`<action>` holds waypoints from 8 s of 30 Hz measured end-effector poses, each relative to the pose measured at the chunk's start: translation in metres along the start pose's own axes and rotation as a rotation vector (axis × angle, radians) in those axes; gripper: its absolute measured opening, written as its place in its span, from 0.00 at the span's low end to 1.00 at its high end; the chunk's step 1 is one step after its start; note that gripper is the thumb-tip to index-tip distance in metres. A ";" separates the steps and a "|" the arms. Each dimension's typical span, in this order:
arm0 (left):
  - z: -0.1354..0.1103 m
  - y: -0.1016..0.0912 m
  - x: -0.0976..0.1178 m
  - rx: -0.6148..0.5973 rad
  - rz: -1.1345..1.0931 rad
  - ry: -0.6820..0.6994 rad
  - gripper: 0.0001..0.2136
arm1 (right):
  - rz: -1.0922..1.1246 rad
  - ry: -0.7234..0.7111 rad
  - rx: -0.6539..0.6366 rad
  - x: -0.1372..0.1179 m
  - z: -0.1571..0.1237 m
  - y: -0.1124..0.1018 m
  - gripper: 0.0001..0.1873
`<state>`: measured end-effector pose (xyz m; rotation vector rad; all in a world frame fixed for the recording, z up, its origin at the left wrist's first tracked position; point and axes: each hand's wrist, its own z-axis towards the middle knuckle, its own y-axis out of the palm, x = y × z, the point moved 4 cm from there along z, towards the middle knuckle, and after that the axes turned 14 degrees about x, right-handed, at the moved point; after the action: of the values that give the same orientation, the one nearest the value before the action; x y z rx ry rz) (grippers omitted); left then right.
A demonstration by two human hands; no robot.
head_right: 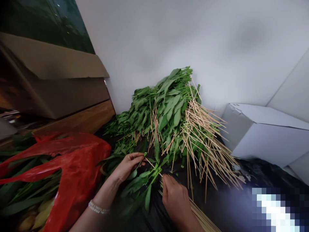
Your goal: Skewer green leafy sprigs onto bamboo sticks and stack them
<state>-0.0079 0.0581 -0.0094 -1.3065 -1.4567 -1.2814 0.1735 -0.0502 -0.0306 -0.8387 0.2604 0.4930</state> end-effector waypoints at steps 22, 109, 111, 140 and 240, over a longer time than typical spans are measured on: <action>0.002 -0.004 -0.007 0.053 0.008 -0.082 0.16 | -0.018 0.050 -0.060 0.001 -0.005 0.004 0.14; 0.013 -0.023 0.012 0.185 0.343 0.278 0.16 | 0.059 -0.389 0.052 -0.042 0.000 -0.019 0.11; 0.017 -0.024 0.009 0.244 0.391 0.398 0.12 | 0.067 -0.418 0.070 -0.045 0.000 -0.021 0.11; -0.006 -0.017 0.031 0.440 0.697 0.854 0.06 | 0.171 -0.139 0.145 -0.015 0.002 -0.013 0.11; -0.026 0.020 0.018 0.189 1.117 1.096 0.06 | 0.017 0.038 -0.003 0.004 -0.006 0.010 0.19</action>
<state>0.0073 0.0356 0.0161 -0.7754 0.0079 -0.7661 0.1712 -0.0481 -0.0430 -0.8501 0.3026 0.4939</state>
